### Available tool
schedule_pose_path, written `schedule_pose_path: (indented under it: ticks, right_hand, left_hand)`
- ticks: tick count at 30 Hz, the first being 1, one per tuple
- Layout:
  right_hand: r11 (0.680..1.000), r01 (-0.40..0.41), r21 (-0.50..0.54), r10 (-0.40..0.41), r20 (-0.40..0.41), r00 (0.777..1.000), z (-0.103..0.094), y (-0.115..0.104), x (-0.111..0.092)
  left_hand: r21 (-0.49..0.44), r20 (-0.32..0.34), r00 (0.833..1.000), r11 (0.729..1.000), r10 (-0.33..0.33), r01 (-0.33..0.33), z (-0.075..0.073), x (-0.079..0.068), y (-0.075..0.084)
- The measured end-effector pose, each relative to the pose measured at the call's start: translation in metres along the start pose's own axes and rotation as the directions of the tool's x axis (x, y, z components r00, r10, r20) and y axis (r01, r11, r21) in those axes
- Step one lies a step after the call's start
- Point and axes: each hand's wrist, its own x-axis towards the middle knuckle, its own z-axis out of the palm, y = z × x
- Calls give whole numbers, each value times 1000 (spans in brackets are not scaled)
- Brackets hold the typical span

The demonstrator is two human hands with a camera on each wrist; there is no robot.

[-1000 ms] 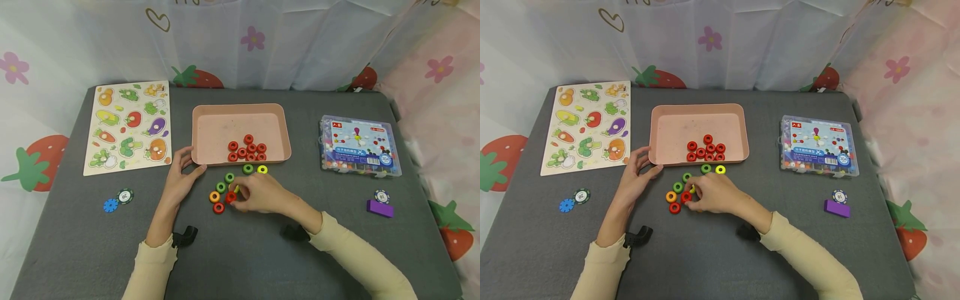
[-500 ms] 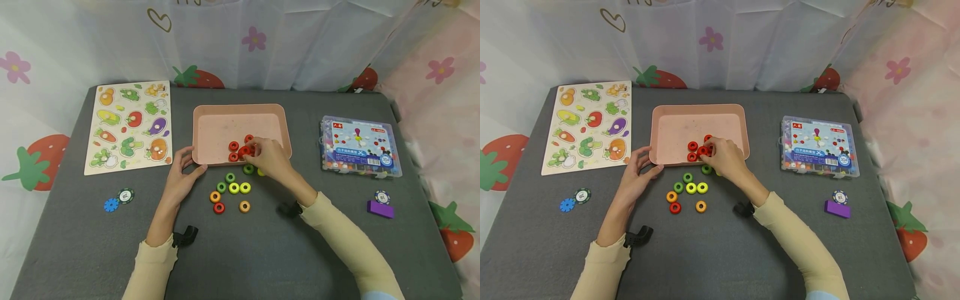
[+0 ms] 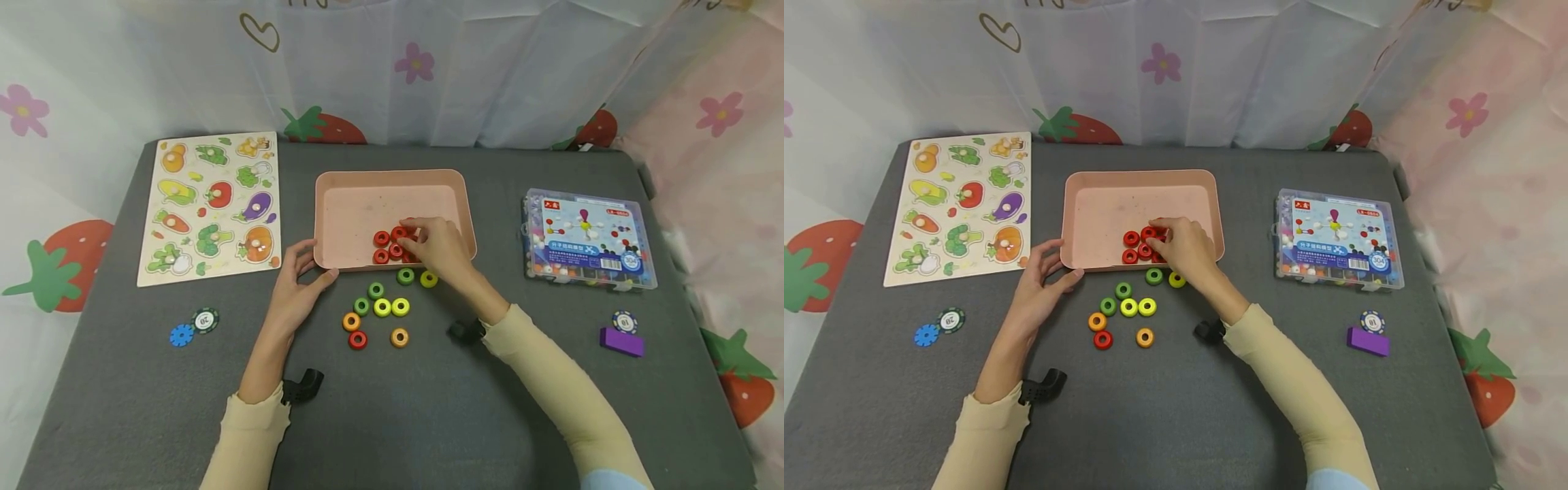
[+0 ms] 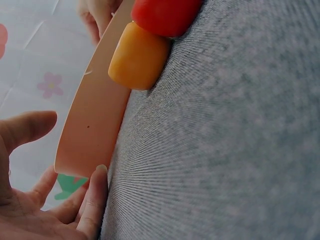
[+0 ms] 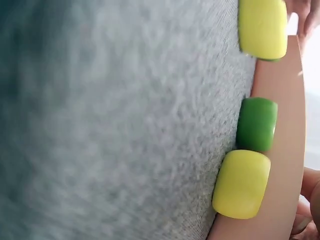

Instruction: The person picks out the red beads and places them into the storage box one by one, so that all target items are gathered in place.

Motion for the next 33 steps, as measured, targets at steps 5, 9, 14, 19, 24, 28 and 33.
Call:
schedule_pose_path:
  ticks: [5,9,14,19,24,28,33]
  right_hand:
    - [999,22,44,-21,-33,999,-1,-1,-7]
    - [991,90,95,-85,-59,995,-4,-9,-21]
    - [987,134,86,-135,-1,991,-1,-24,-46]
    - [989,143,25,-145,149,978,12,-36,-73]
    - [974,221,-47,-203,248,947,29,-46,-95]
    - [961,250,-114,-204,316,927,38,-53,-105]
    - [954,251,-162,-180,359,916,43,-56,-107]
  left_hand:
    - [-4,-6,1000,1000,6,-6,0,0,-2]
    - [-3,-12,1000,1000,15,-15,0,0,-1]
    - [1,-13,1000,1000,15,-15,1,0,-1]
    - [-5,-12,1000,1000,-3,3,1,0,2]
    - [15,4,1000,1000,-5,5,1,-11,24]
    - [28,12,1000,1000,7,-7,0,-14,30]
    - [8,2,1000,1000,-5,5,1,-13,28]
